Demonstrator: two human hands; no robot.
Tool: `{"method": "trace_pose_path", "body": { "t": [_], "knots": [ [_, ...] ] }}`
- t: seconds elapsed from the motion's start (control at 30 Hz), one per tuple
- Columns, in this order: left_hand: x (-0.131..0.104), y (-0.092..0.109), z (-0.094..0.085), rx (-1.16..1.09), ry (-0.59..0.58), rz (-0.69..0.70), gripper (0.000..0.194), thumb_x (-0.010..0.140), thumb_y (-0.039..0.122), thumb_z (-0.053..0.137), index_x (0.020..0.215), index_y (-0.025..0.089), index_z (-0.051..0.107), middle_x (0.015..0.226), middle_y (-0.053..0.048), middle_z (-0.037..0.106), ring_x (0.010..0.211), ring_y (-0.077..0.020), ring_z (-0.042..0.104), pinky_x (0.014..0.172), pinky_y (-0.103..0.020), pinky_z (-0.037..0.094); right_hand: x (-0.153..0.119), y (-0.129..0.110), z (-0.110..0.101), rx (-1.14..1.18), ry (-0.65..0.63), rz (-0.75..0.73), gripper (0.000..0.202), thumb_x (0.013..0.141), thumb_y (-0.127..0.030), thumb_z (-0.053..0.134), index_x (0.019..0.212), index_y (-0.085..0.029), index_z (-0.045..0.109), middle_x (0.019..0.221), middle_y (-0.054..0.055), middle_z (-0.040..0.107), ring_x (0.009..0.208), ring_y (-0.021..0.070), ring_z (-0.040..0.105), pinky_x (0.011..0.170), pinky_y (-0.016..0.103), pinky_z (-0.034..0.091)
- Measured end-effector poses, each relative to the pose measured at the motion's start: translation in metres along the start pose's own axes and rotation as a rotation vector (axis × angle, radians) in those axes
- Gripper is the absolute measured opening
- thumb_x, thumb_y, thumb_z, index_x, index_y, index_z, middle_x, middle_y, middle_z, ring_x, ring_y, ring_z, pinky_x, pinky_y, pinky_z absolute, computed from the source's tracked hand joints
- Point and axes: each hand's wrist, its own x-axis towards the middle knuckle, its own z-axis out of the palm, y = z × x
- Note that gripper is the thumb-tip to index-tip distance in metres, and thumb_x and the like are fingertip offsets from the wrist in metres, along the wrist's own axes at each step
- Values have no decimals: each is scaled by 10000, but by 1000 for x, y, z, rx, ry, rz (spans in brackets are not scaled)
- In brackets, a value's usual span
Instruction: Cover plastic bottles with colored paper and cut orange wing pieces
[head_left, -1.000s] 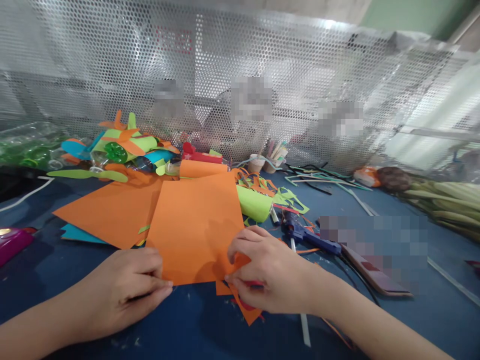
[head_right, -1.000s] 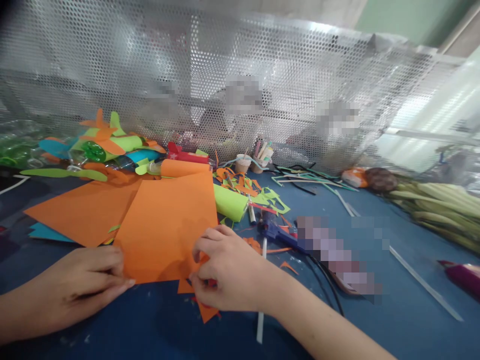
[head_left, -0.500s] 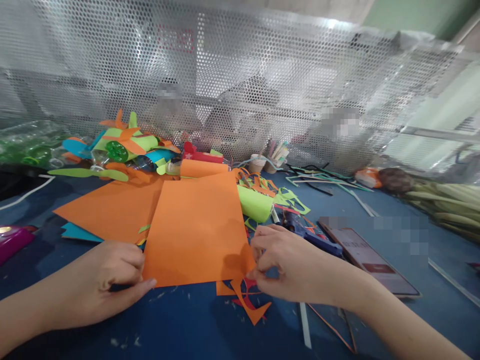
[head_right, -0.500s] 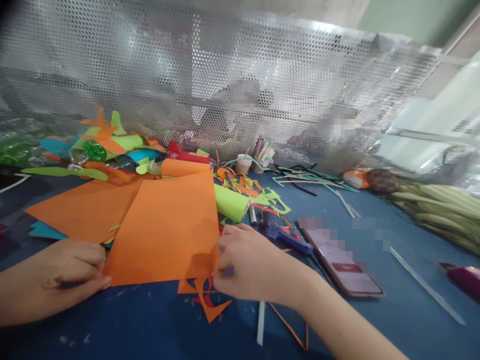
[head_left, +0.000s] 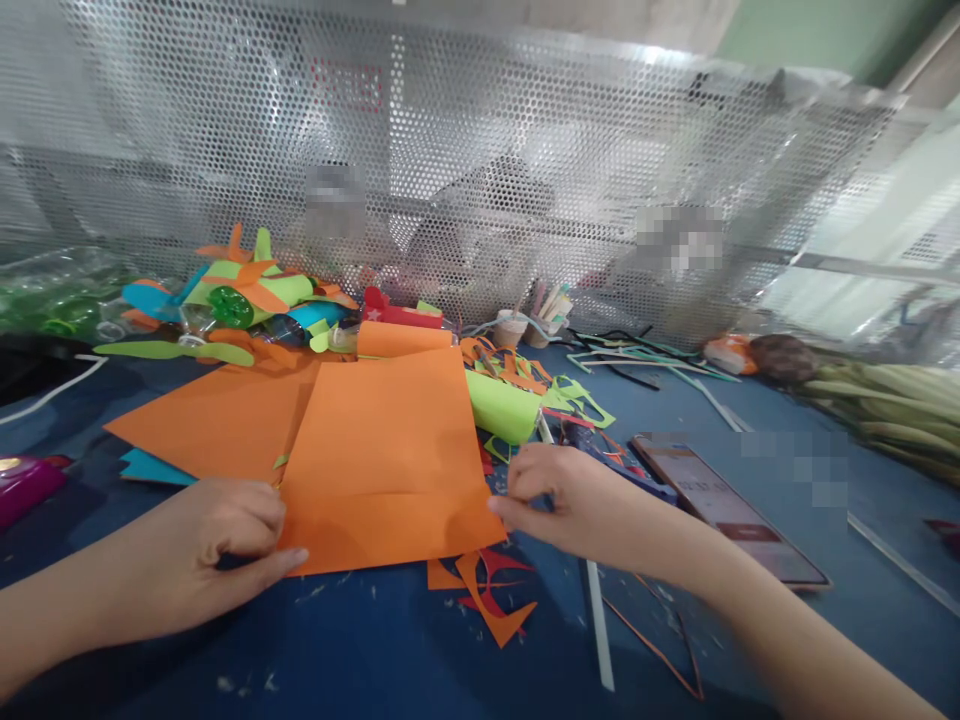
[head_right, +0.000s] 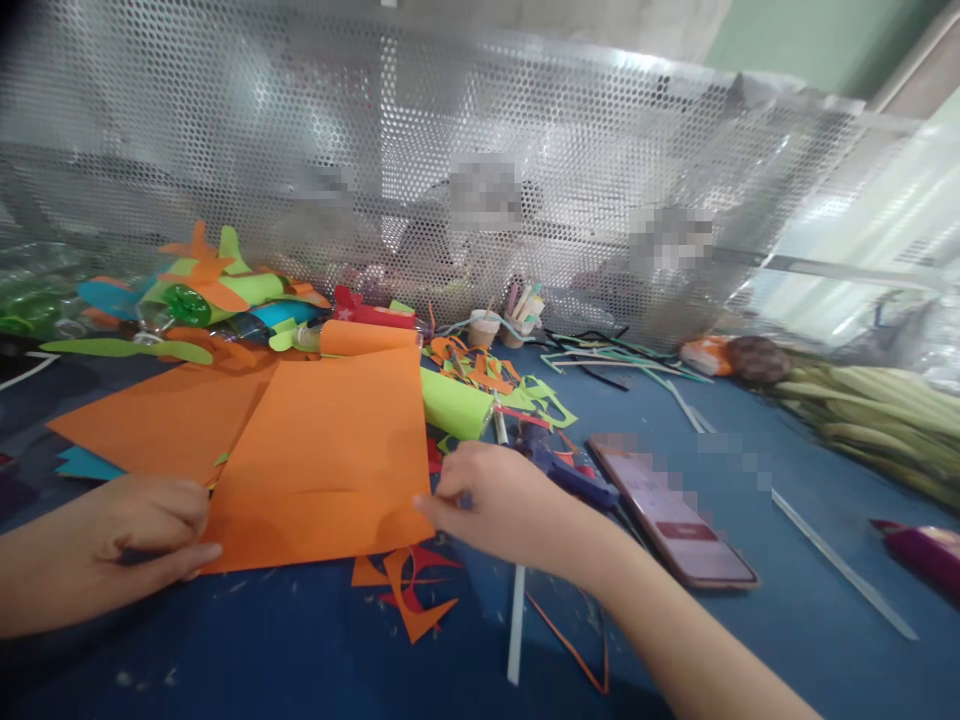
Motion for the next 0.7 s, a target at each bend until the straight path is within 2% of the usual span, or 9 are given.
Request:
{"method": "trace_pose_path", "body": {
  "t": [0.07, 0.13, 0.23, 0.3, 0.4, 0.47, 0.63, 0.7],
  "knots": [
    [0, -1, 1, -4, -86, -5, 466, 1016, 242, 466, 553, 188, 464, 595, 34, 521, 528, -85, 566, 515, -202, 407, 5, -6, 6, 31, 89, 96, 326, 926, -368, 671, 656, -188, 638, 718, 7, 624, 697, 153, 577, 656, 292, 429],
    [-1, -2, 2, 2, -106, -7, 477, 1025, 248, 445, 553, 187, 458, 598, 32, 508, 535, -90, 561, 529, -212, 406, 8, -12, 12, 21, 110, 167, 229, 830, -379, 780, 789, -188, 663, 852, 31, 664, 809, 195, 615, 720, 317, 467],
    [-1, -3, 2, -6, -92, -4, 499, 1040, 269, 415, 551, 184, 472, 595, 30, 502, 531, -88, 556, 534, -210, 418, 10, -18, 24, 79, 35, 173, 430, 792, -389, 813, 1146, -203, 652, 1163, 84, 653, 1011, 250, 636, 857, 380, 510],
    [-1, -5, -1, -30, -109, -31, 511, 1046, 285, 403, 560, 184, 521, 608, 30, 530, 543, -84, 576, 534, -186, 439, 10, -18, 30, 78, -46, 130, 493, 826, -381, 786, 1266, -227, 623, 1242, 93, 625, 1133, 283, 603, 953, 427, 495],
    [-1, -8, -9, -73, -205, -82, 471, 1039, 265, 437, 624, 197, 650, 663, 51, 607, 599, -76, 630, 572, -138, 484, 11, -15, 34, 78, -131, 102, 523, 855, -376, 761, 1339, -253, 603, 1272, 96, 603, 1210, 299, 559, 1023, 470, 465],
    [-2, -10, -14, -109, -244, -106, 431, 1029, 240, 466, 674, 217, 710, 697, 70, 642, 635, -70, 658, 622, -125, 513, 12, -13, 34, 99, -145, 103, 556, 857, -376, 760, 1372, -265, 583, 1299, 94, 586, 1236, 293, 543, 1049, 470, 453],
    [-11, -14, -16, -172, -184, -158, 448, 1027, 240, 477, 663, 229, 737, 688, 70, 657, 617, -75, 665, 611, -126, 537, 12, -13, 33, 94, -148, 107, 587, 869, -387, 742, 1410, -254, 558, 1317, 108, 578, 1236, 298, 543, 1051, 480, 461],
    [-14, -16, -15, -175, -195, -167, 450, 1028, 254, 491, 655, 230, 742, 672, 67, 648, 605, -74, 656, 609, -130, 539, 12, -13, 32, 81, -156, 106, 597, 869, -396, 740, 1417, -246, 558, 1324, 116, 575, 1236, 304, 543, 1043, 484, 469]
  ]
}}
